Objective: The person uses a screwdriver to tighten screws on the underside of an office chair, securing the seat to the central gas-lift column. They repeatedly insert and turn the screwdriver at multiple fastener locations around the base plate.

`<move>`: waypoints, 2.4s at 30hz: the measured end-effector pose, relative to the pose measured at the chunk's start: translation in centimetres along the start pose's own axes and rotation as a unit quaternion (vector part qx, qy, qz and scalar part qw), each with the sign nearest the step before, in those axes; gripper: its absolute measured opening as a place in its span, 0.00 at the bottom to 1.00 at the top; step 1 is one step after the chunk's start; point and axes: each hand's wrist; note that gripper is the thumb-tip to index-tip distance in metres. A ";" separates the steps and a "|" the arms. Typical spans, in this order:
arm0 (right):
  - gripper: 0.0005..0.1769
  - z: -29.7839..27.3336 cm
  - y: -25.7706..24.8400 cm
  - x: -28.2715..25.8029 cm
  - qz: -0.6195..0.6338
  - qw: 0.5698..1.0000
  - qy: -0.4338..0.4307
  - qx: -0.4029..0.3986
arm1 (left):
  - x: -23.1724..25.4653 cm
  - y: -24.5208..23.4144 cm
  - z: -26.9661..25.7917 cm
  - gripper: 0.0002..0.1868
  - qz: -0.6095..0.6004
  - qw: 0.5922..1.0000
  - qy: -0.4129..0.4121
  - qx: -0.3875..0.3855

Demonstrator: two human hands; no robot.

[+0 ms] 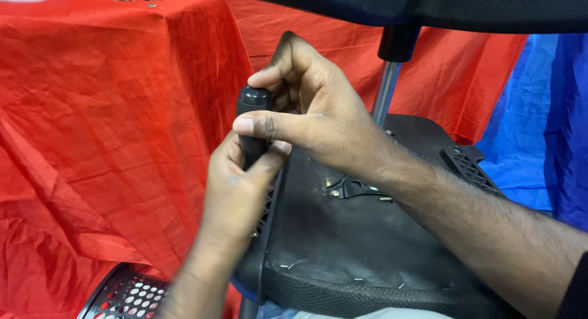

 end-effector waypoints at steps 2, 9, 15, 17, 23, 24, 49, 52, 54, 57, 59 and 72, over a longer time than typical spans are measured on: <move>0.18 -0.3 0.4 -0.4 -0.046 0.999 0.006 0.020 | 0.0 0.4 -0.2 0.04 0.049 0.994 0.079 0.048; 0.17 -0.7 0.3 -1.8 0.009 0.998 -0.004 -0.062 | 1.0 1.4 -0.4 0.03 0.055 0.996 0.053 0.051; 0.16 -0.3 -0.3 -1.1 -0.082 0.997 0.005 -0.016 | 2.1 1.2 -0.2 0.06 -0.015 0.997 -0.061 -0.041; 0.16 -0.6 -0.1 -1.0 -0.071 0.997 -0.008 -0.015 | 2.4 1.1 -0.3 0.05 -0.007 0.999 -0.003 -0.033; 0.21 -0.6 1.0 -1.5 -0.083 0.995 -0.048 -0.012 | 3.1 0.8 -0.5 0.09 0.089 0.994 0.066 -0.010; 0.21 -0.6 1.0 -1.8 -0.089 0.995 -0.043 -0.018 | 3.2 0.7 -0.4 0.10 0.103 0.993 0.065 -0.006; 0.22 -10.2 -14.5 -2.7 0.237 0.896 0.222 0.303 | -0.8 -2.0 4.7 0.08 0.002 0.999 -0.034 -0.023; 0.23 -10.7 -17.5 -0.2 0.272 0.865 0.276 0.318 | -2.9 0.3 7.8 0.07 0.049 0.995 -0.001 -0.088; 0.23 -10.6 -19.2 1.5 0.193 0.862 0.317 0.345 | -4.6 2.6 10.4 0.06 0.139 0.984 0.053 -0.101; 0.18 -9.6 -21.5 4.2 -0.096 0.842 0.408 0.338 | -7.4 6.2 14.7 0.11 0.262 0.956 0.082 -0.107; 0.14 -9.0 -22.4 6.3 -0.282 0.803 0.445 0.277 | -9.5 7.7 17.1 0.13 0.358 0.918 0.096 -0.141; 0.22 -9.9 -23.5 14.8 -0.428 0.830 0.356 0.029 | -21.8 14.3 24.8 0.22 0.579 0.677 -0.043 -0.451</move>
Point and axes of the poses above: each hand's wrist, its own z-axis towards the middle knuckle, its own y-axis out of the palm, x = y × z, and after that the axes turned 3 degrees about y, right-handed
